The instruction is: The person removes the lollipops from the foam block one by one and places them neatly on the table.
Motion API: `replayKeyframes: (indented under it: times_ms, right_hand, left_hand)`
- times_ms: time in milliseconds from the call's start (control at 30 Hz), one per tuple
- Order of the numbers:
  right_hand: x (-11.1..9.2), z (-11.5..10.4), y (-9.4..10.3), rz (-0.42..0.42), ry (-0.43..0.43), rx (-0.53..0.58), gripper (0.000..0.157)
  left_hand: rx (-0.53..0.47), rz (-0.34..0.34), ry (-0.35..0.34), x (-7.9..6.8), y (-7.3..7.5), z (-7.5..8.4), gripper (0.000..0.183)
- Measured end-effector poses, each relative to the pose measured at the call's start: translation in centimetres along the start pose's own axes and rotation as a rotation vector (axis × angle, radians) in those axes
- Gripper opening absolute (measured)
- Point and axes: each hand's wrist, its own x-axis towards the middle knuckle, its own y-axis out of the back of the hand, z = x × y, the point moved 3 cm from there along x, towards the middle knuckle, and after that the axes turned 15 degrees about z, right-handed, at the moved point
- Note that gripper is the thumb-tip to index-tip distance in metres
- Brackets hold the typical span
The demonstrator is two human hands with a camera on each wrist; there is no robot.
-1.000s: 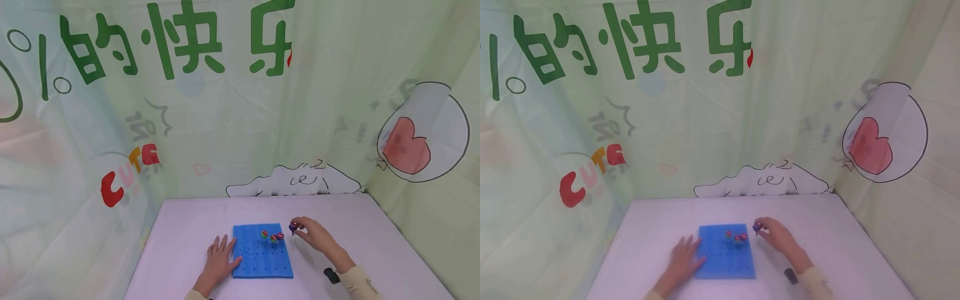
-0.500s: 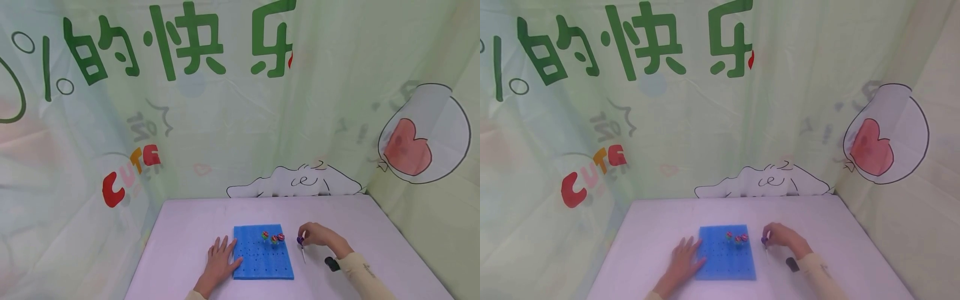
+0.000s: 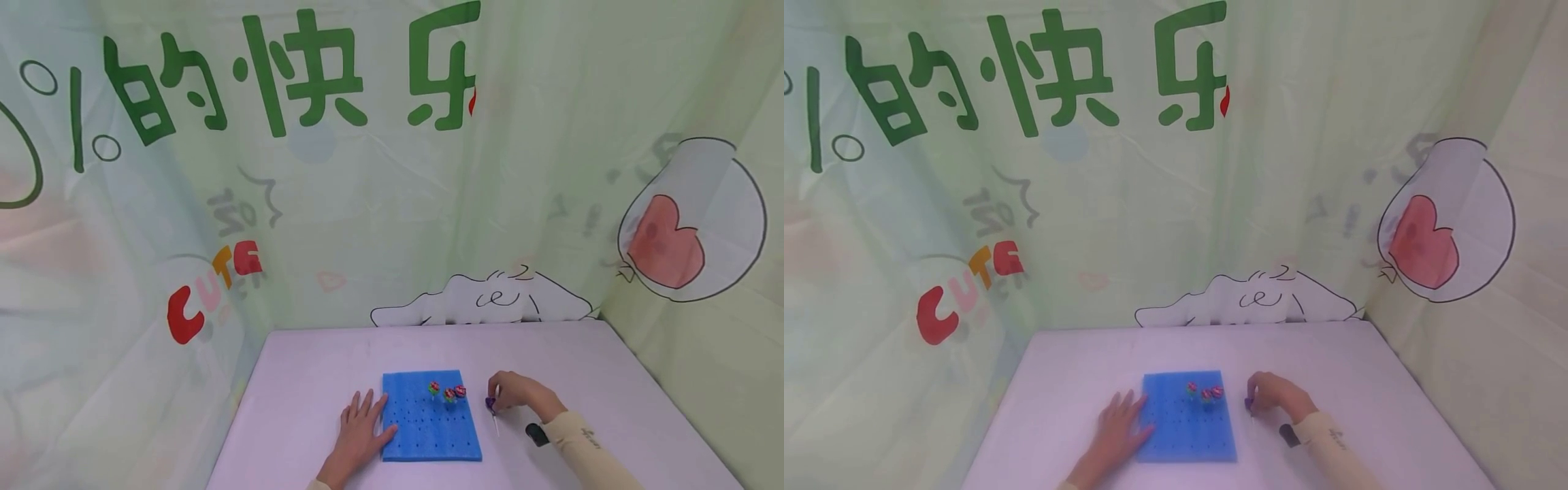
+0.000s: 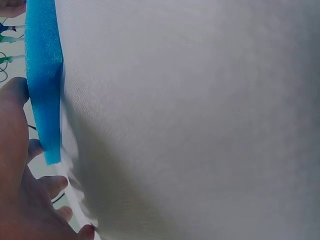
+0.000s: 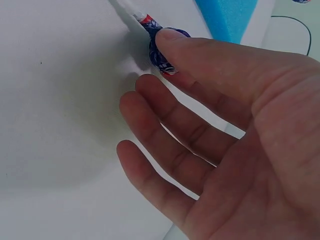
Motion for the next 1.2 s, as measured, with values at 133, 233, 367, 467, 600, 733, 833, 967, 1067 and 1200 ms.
replayKeyframes:
  times_ms: [133,233,367,467,600,733,833,967,1067,1200]
  right_hand:
    - [-0.2,-0.3,0.0,0.006,0.01,-0.007,0.014]
    - [-0.3,-0.5,0.0,0.009,0.01,-0.005,0.014]
    - [-0.5,-0.7,0.2,0.014,0.008,-0.003,0.015]
    - [-0.6,-0.7,0.2,0.022,0.002,-0.001,0.016]
    - [-0.7,-0.8,0.7,0.031,-0.016,-0.009,0.019]
    - [-0.7,-1.1,1.7,0.048,-0.032,-0.004,0.03]
    - [-0.7,-1.7,2.3,0.107,0.008,0.011,0.041]
    - [-0.9,-3.0,2.7,0.266,0.131,0.015,0.051]
    - [-1.1,-3.9,2.6,0.399,0.222,0.03,0.053]
    - [-1.4,-4.5,1.8,0.537,0.316,0.065,0.054]
  left_hand:
    - [-0.004,0.007,-0.004,0.0,-0.2,-0.1,0.085]
    - [-0.009,0.013,-0.008,0.0,-0.4,-0.2,0.085]
    - [-0.007,0.019,-0.016,0.0,-0.6,-0.3,0.086]
    - [-0.004,0.014,-0.019,0.0,-0.7,-0.3,0.086]
    - [0.005,0.009,-0.022,0.0,-0.7,-0.3,0.087]
    - [0.009,0.013,-0.03,0.0,-0.6,-0.4,0.087]
    - [0.01,0.009,-0.031,0.0,-0.5,-0.4,0.087]
    - [0.018,0.003,-0.03,0.0,-0.3,-0.3,0.086]
    - [0.014,0.003,-0.029,0.0,-0.1,-0.2,0.086]
    - [0.004,-0.001,-0.022,0.0,0.0,-0.1,0.085]
